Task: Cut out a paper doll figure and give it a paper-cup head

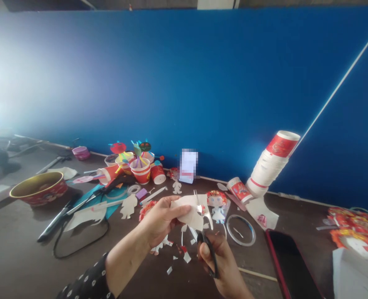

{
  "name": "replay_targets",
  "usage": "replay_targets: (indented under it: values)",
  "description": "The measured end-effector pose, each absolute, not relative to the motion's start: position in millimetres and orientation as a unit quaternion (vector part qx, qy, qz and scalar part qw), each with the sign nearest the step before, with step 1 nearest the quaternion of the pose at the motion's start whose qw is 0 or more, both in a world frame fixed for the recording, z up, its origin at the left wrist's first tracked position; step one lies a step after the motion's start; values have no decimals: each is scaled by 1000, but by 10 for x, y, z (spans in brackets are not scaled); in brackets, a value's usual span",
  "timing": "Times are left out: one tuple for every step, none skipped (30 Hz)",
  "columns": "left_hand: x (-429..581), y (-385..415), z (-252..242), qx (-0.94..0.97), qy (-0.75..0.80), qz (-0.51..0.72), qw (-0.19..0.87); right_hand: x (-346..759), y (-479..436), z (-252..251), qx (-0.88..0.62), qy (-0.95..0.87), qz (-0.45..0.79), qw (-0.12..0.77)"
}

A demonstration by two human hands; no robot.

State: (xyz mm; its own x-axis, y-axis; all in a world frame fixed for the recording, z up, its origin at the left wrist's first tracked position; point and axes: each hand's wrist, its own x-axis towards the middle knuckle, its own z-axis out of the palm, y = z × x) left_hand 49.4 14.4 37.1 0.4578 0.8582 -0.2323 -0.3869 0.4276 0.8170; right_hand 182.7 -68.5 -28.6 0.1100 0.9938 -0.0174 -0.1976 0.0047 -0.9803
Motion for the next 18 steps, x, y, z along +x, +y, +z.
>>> replay_targets:
  values:
    - [512,129,367,341,339,407,777,1826,-681,-303,-479,-419,513,576]
    - [530,113,362,328,343,413,777,1824,-677,-322,-481,-421,506,579]
    - [545,97,355,320,345,414,779,1823,-673,-341,-482,-423,500,581]
    - [558,83,348,317,344,412,782,1822,-671,-360,-483,-425,497,583]
    - [568,71,341,317,341,409,785,1821,-670,-377,-482,-426,494,585]
    - [575,61,334,319,336,406,788,1822,-670,-391,-481,-427,494,585]
    - [578,54,329,319,331,404,791,1823,-672,-402,-479,-428,496,584]
    - [579,49,328,319,327,403,793,1826,-674,-408,-479,-429,498,582]
    - [579,46,329,318,325,404,794,1830,-676,-411,-480,-429,499,580]
    - [577,44,332,317,324,403,795,1834,-677,-411,-482,-429,500,578]
    - [576,42,338,315,325,403,795,1838,-676,-409,-485,-429,500,575]
    - [575,41,344,313,327,403,796,1842,-673,-405,-487,-432,501,571]
    - [574,40,350,312,327,403,796,1844,-669,-400,-486,-437,499,569]
    - [574,39,355,312,327,403,796,1845,-664,-396,-483,-442,496,569]
    - [573,38,358,312,326,404,796,1843,-659,-392,-480,-446,493,572]
    - [573,37,359,311,326,405,796,1839,-654,-389,-477,-447,491,576]
    - [572,37,359,311,325,406,796,1832,-651,-387,-475,-448,491,577]
    - [571,37,359,310,323,406,797,1825,-649,-385,-477,-448,490,577]
